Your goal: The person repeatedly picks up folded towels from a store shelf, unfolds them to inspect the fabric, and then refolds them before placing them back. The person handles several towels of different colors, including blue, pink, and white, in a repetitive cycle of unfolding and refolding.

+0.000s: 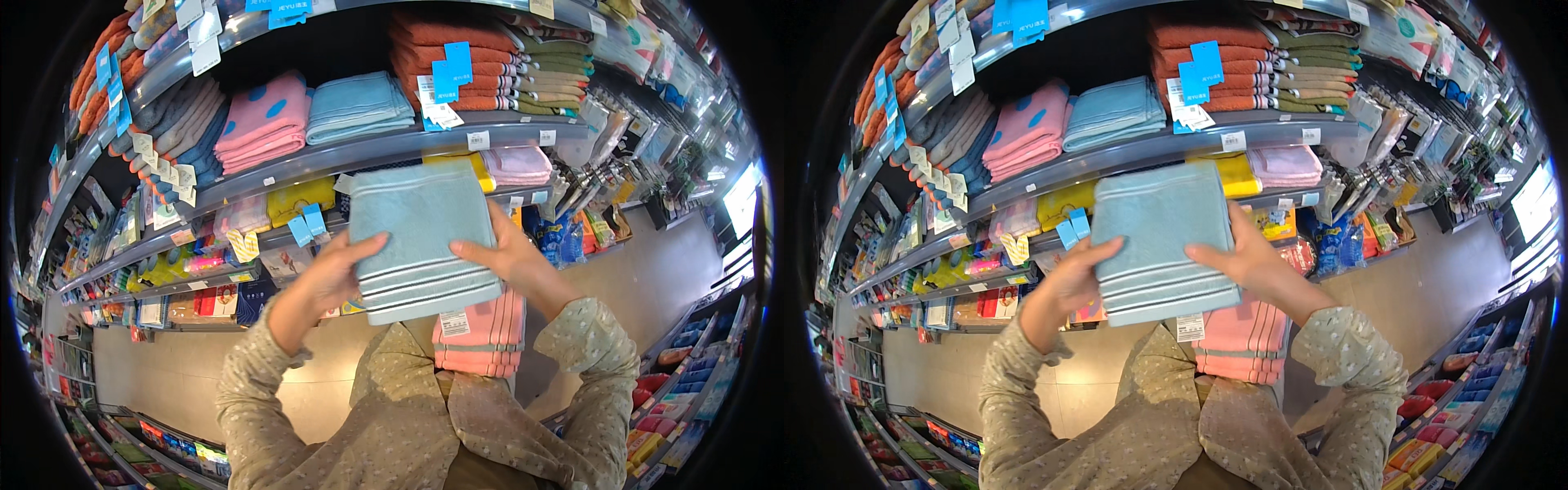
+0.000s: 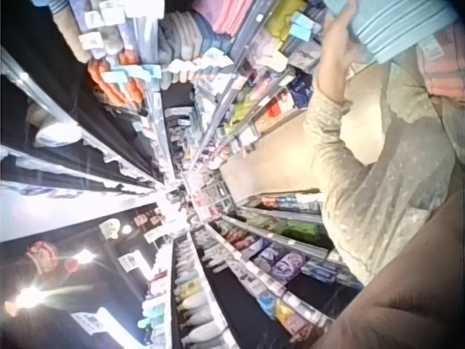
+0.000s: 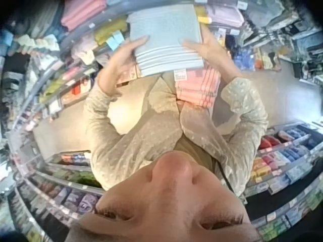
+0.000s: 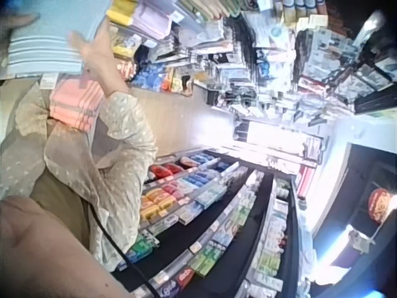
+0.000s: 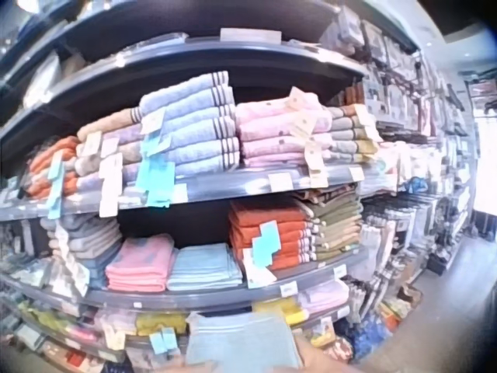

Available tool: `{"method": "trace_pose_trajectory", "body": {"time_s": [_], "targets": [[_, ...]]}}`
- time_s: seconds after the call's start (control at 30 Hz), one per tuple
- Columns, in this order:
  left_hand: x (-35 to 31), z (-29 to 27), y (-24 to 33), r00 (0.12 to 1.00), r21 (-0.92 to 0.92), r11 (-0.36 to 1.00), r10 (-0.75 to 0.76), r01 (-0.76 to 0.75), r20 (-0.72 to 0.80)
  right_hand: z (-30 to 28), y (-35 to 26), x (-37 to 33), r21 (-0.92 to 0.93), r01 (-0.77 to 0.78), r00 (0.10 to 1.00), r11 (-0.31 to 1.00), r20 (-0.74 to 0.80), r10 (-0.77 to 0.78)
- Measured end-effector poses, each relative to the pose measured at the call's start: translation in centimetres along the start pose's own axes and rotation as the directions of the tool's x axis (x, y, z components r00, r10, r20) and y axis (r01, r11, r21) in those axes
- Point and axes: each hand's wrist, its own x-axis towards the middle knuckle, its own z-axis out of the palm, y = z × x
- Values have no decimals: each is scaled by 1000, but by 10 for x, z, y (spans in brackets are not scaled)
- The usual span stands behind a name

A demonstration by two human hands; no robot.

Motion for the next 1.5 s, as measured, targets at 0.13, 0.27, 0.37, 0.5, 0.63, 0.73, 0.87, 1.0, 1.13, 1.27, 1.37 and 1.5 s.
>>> {"method": "trace_pose_trajectory", "body": {"time_s": [0.13, 0.27, 0.37, 0.5, 0.63, 0.73, 0.87, 1.0, 1.13, 1.27, 1.37, 1.5], "targets": [[-35, -4, 73, 975, 421, 880, 209, -221, 77, 13, -66, 49, 127, -31, 998, 991, 67, 23], [-17, -8, 133, 852, 592, 716, 515, -369, -92, 28, -84, 110, 58, 162, 973, 985, -179, -149], [27, -34, 177, 789, 666, 621, 609, -414, -78, 25, -96, 168, -51, 178, 970, 983, -157, -184], [83, -73, 215, 727, 759, 498, 685, -420, -48, 24, -101, 234, -265, 296, 927, 918, -151, -343], [138, -98, 210, 637, 981, 177, 766, -84, -83, 21, -66, 278, -824, 244, 794, 511, -132, -593], [153, -85, 186, 722, 983, -114, 692, 145, -26, 18, -41, 275, -946, 244, 816, 212, 82, -572], [151, -78, 180, 730, 975, -180, 682, 131, 28, 21, -30, 277, -958, 52, 881, 281, -89, -465], [148, -70, 187, 666, 991, -119, 744, 58, 50, 25, -44, 270, -919, 172, 772, 355, -98, -628], [158, -89, 183, 581, 976, -217, 798, 29, 160, 24, -24, 277, -958, 134, 768, 253, -61, -637], [175, -117, 168, 666, 696, -624, 692, 356, 279, 33, -9, 257, -969, 123, 727, -216, 236, -645], [151, -90, 152, 325, 752, -637, 756, 169, 568, 27, -18, 192, -929, 222, 465, -297, 369, -805], [97, -22, 75, 186, 741, -636, 718, -217, 670, -11, 4, 83, -951, 307, 661, 17, 200, -723]]}}
